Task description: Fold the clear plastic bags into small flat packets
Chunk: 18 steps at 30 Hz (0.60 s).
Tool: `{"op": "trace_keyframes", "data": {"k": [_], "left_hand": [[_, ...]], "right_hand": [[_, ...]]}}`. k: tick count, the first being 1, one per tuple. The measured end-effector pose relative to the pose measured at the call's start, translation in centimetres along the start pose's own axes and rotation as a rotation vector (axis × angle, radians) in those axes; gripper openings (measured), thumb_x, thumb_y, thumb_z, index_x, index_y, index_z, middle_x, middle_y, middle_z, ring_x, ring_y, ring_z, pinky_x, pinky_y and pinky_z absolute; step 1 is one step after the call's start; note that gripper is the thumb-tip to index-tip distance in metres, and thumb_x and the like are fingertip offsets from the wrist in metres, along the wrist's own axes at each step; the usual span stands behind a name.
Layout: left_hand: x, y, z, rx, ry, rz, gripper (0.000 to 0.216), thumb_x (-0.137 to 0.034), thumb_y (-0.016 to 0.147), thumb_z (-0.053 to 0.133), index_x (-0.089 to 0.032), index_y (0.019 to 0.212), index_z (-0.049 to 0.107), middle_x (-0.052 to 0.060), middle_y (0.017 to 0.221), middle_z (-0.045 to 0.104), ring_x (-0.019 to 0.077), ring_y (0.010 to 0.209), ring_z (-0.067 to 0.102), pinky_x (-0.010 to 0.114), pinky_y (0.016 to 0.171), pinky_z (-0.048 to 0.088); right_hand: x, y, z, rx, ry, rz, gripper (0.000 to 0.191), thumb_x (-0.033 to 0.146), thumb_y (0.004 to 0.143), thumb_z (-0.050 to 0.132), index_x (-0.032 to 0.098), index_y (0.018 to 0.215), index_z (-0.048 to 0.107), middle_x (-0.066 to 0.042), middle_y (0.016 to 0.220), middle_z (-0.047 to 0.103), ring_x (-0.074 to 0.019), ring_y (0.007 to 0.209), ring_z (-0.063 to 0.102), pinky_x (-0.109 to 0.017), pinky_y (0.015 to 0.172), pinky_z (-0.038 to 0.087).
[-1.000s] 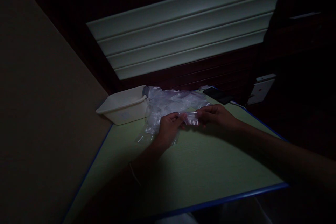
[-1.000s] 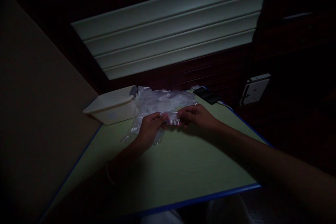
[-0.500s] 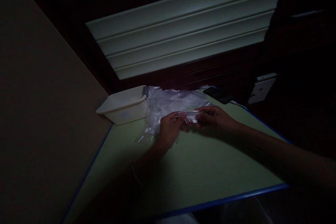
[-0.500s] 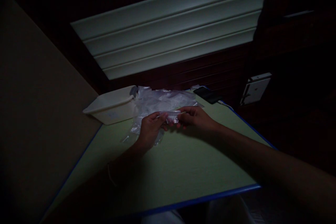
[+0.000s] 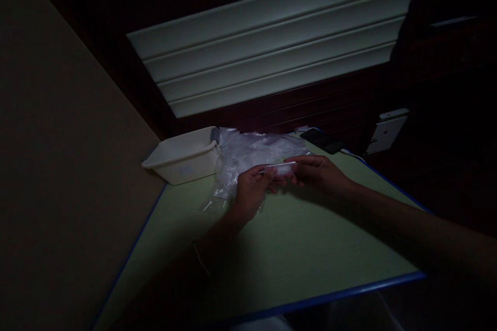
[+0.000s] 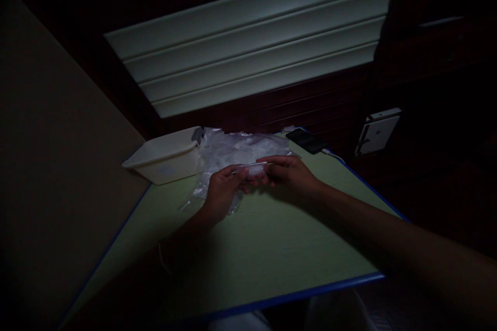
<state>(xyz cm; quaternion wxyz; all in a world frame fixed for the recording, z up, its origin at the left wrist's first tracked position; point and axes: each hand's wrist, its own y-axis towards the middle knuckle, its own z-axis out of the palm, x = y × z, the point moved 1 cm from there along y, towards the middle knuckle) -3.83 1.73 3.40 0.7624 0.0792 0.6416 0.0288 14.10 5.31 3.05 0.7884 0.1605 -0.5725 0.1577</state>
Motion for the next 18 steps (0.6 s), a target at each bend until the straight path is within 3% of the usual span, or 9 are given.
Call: {"op": "trace_keyframes", "data": {"k": [9, 14, 18], "left_hand": [[-0.2, 0.1, -0.6, 0.138, -0.09, -0.008, 0.039, -0.036, 0.072, 0.077, -0.013, 0.102, 0.065, 0.009, 0.084, 0.073, 0.0177, 0.073, 0.069, 0.026, 0.062, 0.048], [-0.1, 0.2, -0.9, 0.251, -0.105, -0.091, 0.057, -0.06, 0.082, 0.057, -0.01, 0.108, 0.065, 0.015, 0.093, 0.072, 0.0215, 0.08, 0.068, 0.03, 0.065, 0.049], [0.0, 0.0, -0.7, 0.269, 0.011, -0.143, 0.043, -0.052, 0.079, 0.065, -0.013, 0.095, 0.07, 0.013, 0.092, 0.072, 0.0183, 0.078, 0.066, 0.027, 0.065, 0.048]], "right_hand": [[0.1, 0.1, 0.0, -0.013, -0.016, -0.062, 0.02, 0.027, 0.069, 0.072, 0.019, 0.087, 0.075, -0.003, 0.069, 0.07, -0.0132, 0.06, 0.061, -0.025, 0.054, 0.045], [0.6, -0.5, -0.1, -0.002, -0.325, -0.287, 0.016, 0.026, 0.078, 0.063, 0.02, 0.085, 0.076, -0.001, 0.064, 0.068, -0.0122, 0.057, 0.058, -0.026, 0.058, 0.045], [1.4, -1.5, 0.1, 0.005, -0.637, -0.437, 0.023, 0.022, 0.082, 0.055, 0.021, 0.092, 0.076, -0.002, 0.069, 0.071, -0.0141, 0.062, 0.062, -0.027, 0.06, 0.047]]}}
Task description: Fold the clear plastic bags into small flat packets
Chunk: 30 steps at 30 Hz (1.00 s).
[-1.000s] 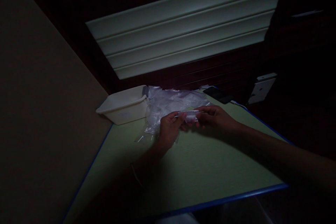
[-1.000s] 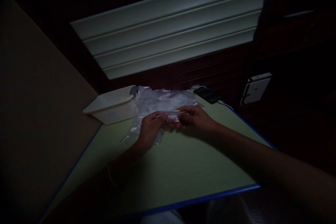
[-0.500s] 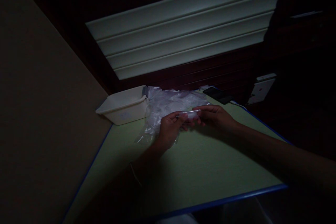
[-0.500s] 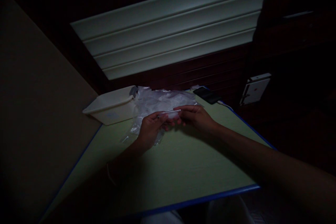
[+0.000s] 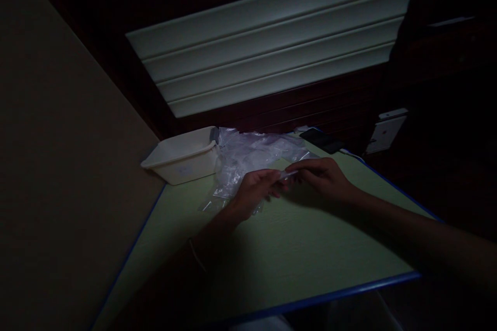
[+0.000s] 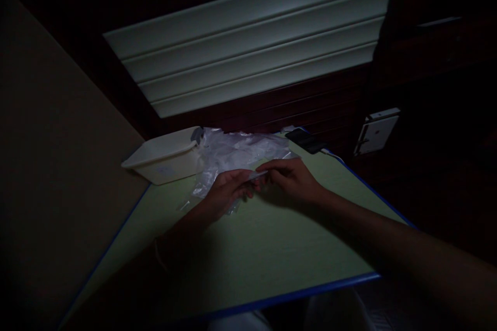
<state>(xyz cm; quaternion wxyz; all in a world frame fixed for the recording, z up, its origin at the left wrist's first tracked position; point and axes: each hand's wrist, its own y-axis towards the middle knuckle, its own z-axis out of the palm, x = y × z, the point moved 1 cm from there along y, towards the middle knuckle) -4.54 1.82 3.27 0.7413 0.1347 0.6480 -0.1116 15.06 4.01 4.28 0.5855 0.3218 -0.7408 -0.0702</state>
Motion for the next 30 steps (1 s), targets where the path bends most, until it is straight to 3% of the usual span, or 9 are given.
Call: {"op": "trace_keyframes", "data": {"k": [7, 10, 13, 17, 21, 30], "left_hand": [[0.0, 0.0, 0.1, -0.024, 0.044, -0.007, 0.032, -0.038, 0.076, 0.072, -0.013, 0.096, 0.07, 0.009, 0.083, 0.071, 0.0125, 0.068, 0.063, 0.023, 0.06, 0.044], [0.0, 0.1, 0.0, -0.091, 0.068, -0.003, 0.032, -0.036, 0.073, 0.075, -0.013, 0.094, 0.069, 0.008, 0.078, 0.071, 0.0101, 0.058, 0.059, 0.022, 0.057, 0.043], [0.1, 0.2, -0.1, -0.158, 0.125, 0.033, 0.031, -0.036, 0.072, 0.076, -0.014, 0.091, 0.068, 0.006, 0.074, 0.072, 0.0098, 0.055, 0.058, 0.023, 0.056, 0.043], [0.1, 0.2, 0.2, -0.187, 0.206, 0.083, 0.029, -0.037, 0.074, 0.074, -0.015, 0.092, 0.069, 0.005, 0.072, 0.071, 0.011, 0.057, 0.059, 0.022, 0.055, 0.043], [0.0, 0.0, 0.5, -0.218, 0.22, 0.079, 0.03, -0.038, 0.072, 0.076, -0.015, 0.091, 0.071, 0.004, 0.069, 0.07, 0.0112, 0.055, 0.058, 0.022, 0.053, 0.043], [0.1, 0.2, 0.1, -0.229, 0.228, 0.085, 0.027, -0.038, 0.072, 0.075, -0.015, 0.088, 0.072, 0.004, 0.071, 0.071, 0.0109, 0.055, 0.058, 0.023, 0.054, 0.043]], "right_hand": [[0.3, -0.1, -0.8, 0.083, -0.191, -0.174, 0.03, 0.018, 0.084, 0.05, 0.023, 0.099, 0.075, -0.002, 0.082, 0.075, -0.0153, 0.069, 0.066, -0.027, 0.065, 0.049], [0.1, 0.0, -0.9, 0.071, -0.148, -0.119, 0.031, 0.022, 0.084, 0.051, 0.022, 0.107, 0.073, -0.002, 0.076, 0.072, -0.0155, 0.066, 0.064, -0.028, 0.064, 0.048], [-0.1, 0.3, -0.7, 0.048, -0.049, 0.028, 0.034, 0.032, 0.086, 0.055, 0.019, 0.114, 0.068, -0.003, 0.077, 0.071, -0.0157, 0.066, 0.063, -0.03, 0.065, 0.049], [-0.5, 0.6, 0.1, 0.083, 0.083, 0.178, 0.03, 0.04, 0.082, 0.063, 0.017, 0.101, 0.071, -0.004, 0.074, 0.071, -0.015, 0.063, 0.062, -0.028, 0.061, 0.048], [-0.9, 0.7, 0.3, 0.106, 0.132, 0.195, 0.024, 0.04, 0.081, 0.065, 0.017, 0.082, 0.072, -0.003, 0.069, 0.069, -0.0133, 0.059, 0.06, -0.026, 0.058, 0.047], [-1.0, 0.8, 0.0, 0.152, 0.122, 0.218, 0.025, 0.041, 0.082, 0.065, 0.017, 0.079, 0.073, -0.004, 0.066, 0.068, -0.0129, 0.058, 0.057, -0.026, 0.055, 0.045]]}}
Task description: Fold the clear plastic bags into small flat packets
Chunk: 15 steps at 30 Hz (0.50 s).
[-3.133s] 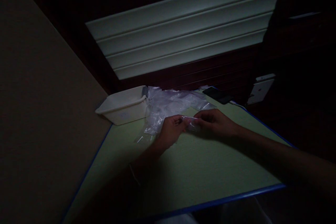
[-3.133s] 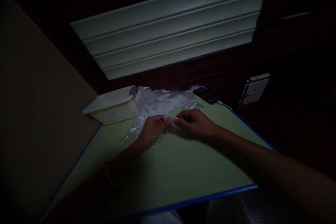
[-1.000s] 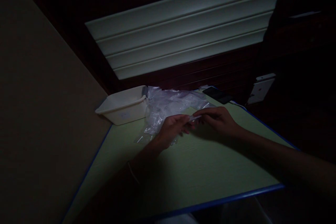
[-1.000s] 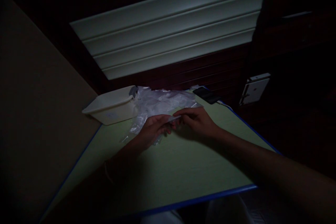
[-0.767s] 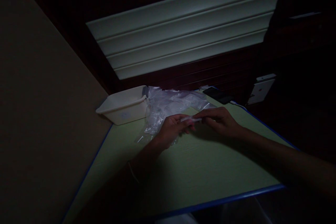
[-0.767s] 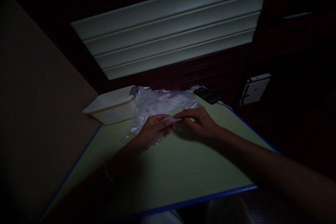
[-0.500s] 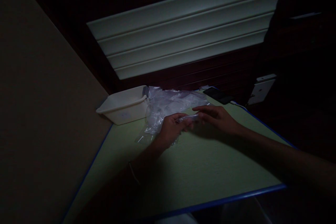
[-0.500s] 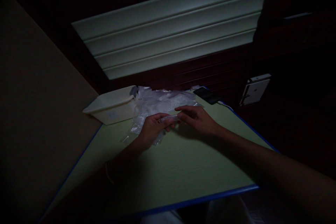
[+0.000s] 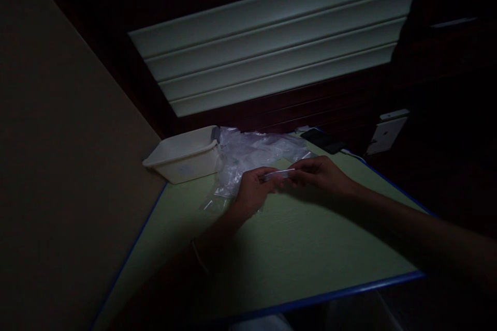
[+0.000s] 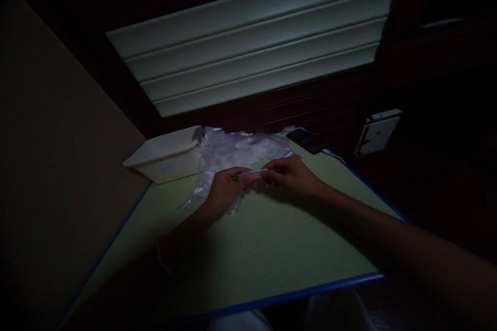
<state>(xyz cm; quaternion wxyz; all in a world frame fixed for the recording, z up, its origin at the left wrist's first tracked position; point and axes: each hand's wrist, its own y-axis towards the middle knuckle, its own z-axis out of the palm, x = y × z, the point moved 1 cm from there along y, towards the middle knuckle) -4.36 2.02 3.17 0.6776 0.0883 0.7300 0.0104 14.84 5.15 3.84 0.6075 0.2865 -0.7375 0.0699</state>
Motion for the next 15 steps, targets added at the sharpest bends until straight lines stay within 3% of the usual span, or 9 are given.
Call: {"op": "trace_keyframes", "data": {"k": [5, 10, 15], "left_hand": [[-0.31, -0.03, 0.08, -0.013, -0.011, -0.035, 0.03, -0.036, 0.069, 0.077, -0.014, 0.089, 0.072, 0.005, 0.07, 0.071, 0.0111, 0.055, 0.058, 0.023, 0.053, 0.043], [-0.23, -0.15, 0.03, 0.028, 0.006, -0.072, 0.049, -0.034, 0.065, 0.082, -0.016, 0.109, 0.069, 0.006, 0.076, 0.073, 0.0121, 0.059, 0.061, 0.024, 0.058, 0.046], [-0.03, 0.0, -0.03, 0.055, 0.007, -0.029, 0.031, -0.039, 0.076, 0.072, -0.015, 0.095, 0.074, 0.01, 0.081, 0.074, 0.0159, 0.067, 0.066, 0.027, 0.062, 0.049]], "right_hand": [[-0.1, 0.1, -0.21, -0.02, -0.022, 0.015, 0.025, 0.041, 0.081, 0.065, 0.017, 0.079, 0.074, -0.004, 0.066, 0.069, -0.0128, 0.058, 0.057, -0.027, 0.056, 0.045], [0.12, -0.05, -0.18, -0.015, -0.019, -0.007, 0.024, 0.04, 0.081, 0.065, 0.018, 0.079, 0.075, -0.004, 0.068, 0.069, -0.0127, 0.058, 0.057, -0.027, 0.056, 0.045], [0.52, -0.24, 0.04, 0.016, -0.02, 0.001, 0.024, 0.039, 0.081, 0.065, 0.017, 0.079, 0.074, -0.005, 0.068, 0.07, -0.013, 0.059, 0.059, -0.026, 0.056, 0.045]]}}
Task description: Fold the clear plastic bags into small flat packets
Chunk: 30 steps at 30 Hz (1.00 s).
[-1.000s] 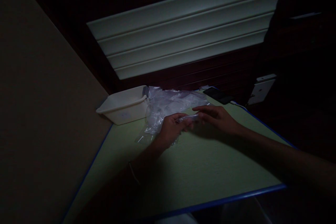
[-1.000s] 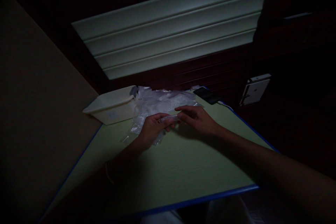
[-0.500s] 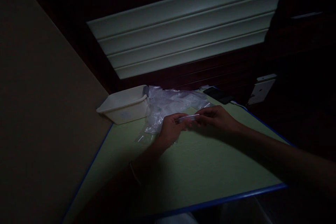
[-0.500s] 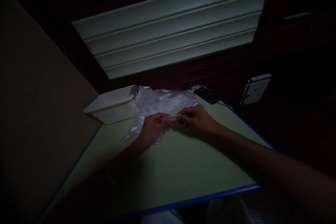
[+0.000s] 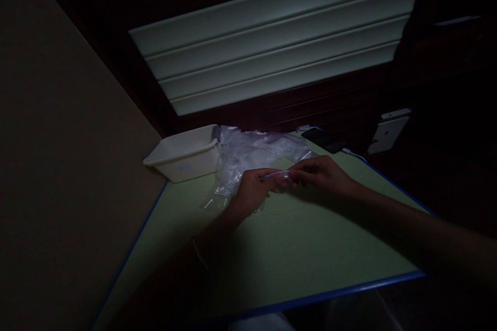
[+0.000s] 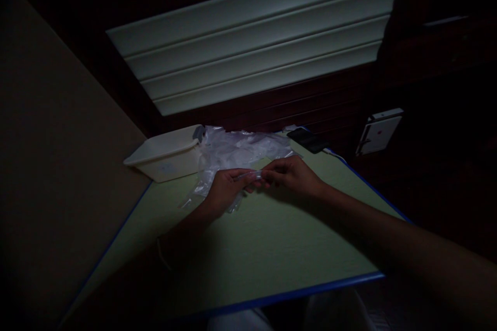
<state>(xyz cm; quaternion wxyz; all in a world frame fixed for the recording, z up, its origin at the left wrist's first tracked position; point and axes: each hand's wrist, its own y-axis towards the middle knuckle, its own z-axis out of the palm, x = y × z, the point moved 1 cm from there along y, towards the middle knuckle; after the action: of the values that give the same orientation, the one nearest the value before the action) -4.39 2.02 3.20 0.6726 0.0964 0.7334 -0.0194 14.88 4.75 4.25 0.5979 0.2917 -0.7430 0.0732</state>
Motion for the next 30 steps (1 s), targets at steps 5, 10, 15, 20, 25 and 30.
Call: {"op": "trace_keyframes", "data": {"k": [5, 10, 15, 20, 25, 30], "left_hand": [[0.1, 0.1, -0.2, -0.001, 0.027, -0.009, 0.031, -0.042, 0.077, 0.071, -0.015, 0.09, 0.074, 0.008, 0.077, 0.074, 0.0136, 0.06, 0.063, 0.026, 0.059, 0.048], [0.0, -0.1, -0.1, 0.008, 0.031, -0.009, 0.03, -0.041, 0.077, 0.07, -0.015, 0.091, 0.074, 0.008, 0.077, 0.074, 0.0137, 0.062, 0.064, 0.025, 0.06, 0.049], [-0.2, -0.1, 0.0, 0.056, -0.044, -0.048, 0.029, -0.039, 0.078, 0.07, -0.014, 0.091, 0.074, 0.01, 0.083, 0.075, 0.016, 0.07, 0.068, 0.025, 0.06, 0.05], [0.4, 0.5, -1.0, 0.035, -0.147, -0.077, 0.036, -0.04, 0.074, 0.075, -0.011, 0.095, 0.071, 0.013, 0.089, 0.075, 0.0203, 0.077, 0.071, 0.026, 0.059, 0.051], [0.8, 0.9, -1.5, 0.018, -0.175, -0.085, 0.035, -0.037, 0.071, 0.077, -0.01, 0.093, 0.071, 0.013, 0.088, 0.075, 0.0206, 0.074, 0.072, 0.025, 0.057, 0.052], [0.8, 1.1, -2.0, -0.005, -0.206, -0.082, 0.035, -0.036, 0.07, 0.078, -0.009, 0.09, 0.071, 0.014, 0.087, 0.075, 0.0203, 0.072, 0.072, 0.024, 0.057, 0.051]], "right_hand": [[0.4, -0.1, 0.1, 0.038, -0.004, 0.099, 0.032, 0.043, 0.082, 0.064, 0.014, 0.088, 0.073, -0.004, 0.066, 0.068, -0.0116, 0.055, 0.056, -0.024, 0.05, 0.039], [0.4, -0.1, 0.2, 0.079, 0.0, 0.08, 0.034, 0.046, 0.083, 0.061, 0.014, 0.085, 0.073, -0.004, 0.067, 0.066, -0.0111, 0.056, 0.054, -0.024, 0.051, 0.037], [-0.2, 0.1, -0.2, 0.066, -0.033, 0.086, 0.033, 0.044, 0.085, 0.059, 0.015, 0.075, 0.071, -0.002, 0.062, 0.063, -0.0092, 0.052, 0.048, -0.024, 0.049, 0.033], [-0.4, 0.2, -1.1, 0.026, -0.068, 0.069, 0.033, 0.044, 0.086, 0.059, 0.016, 0.073, 0.071, -0.002, 0.061, 0.062, -0.0088, 0.052, 0.046, -0.024, 0.049, 0.032], [0.1, 0.2, -1.1, 0.013, -0.105, 0.075, 0.035, 0.046, 0.084, 0.058, 0.016, 0.074, 0.071, -0.002, 0.06, 0.062, -0.0088, 0.05, 0.045, -0.024, 0.048, 0.031], [0.5, 0.2, -1.4, -0.018, -0.112, 0.091, 0.037, 0.048, 0.083, 0.059, 0.015, 0.072, 0.07, -0.001, 0.058, 0.061, -0.0086, 0.049, 0.045, -0.023, 0.048, 0.032]]}}
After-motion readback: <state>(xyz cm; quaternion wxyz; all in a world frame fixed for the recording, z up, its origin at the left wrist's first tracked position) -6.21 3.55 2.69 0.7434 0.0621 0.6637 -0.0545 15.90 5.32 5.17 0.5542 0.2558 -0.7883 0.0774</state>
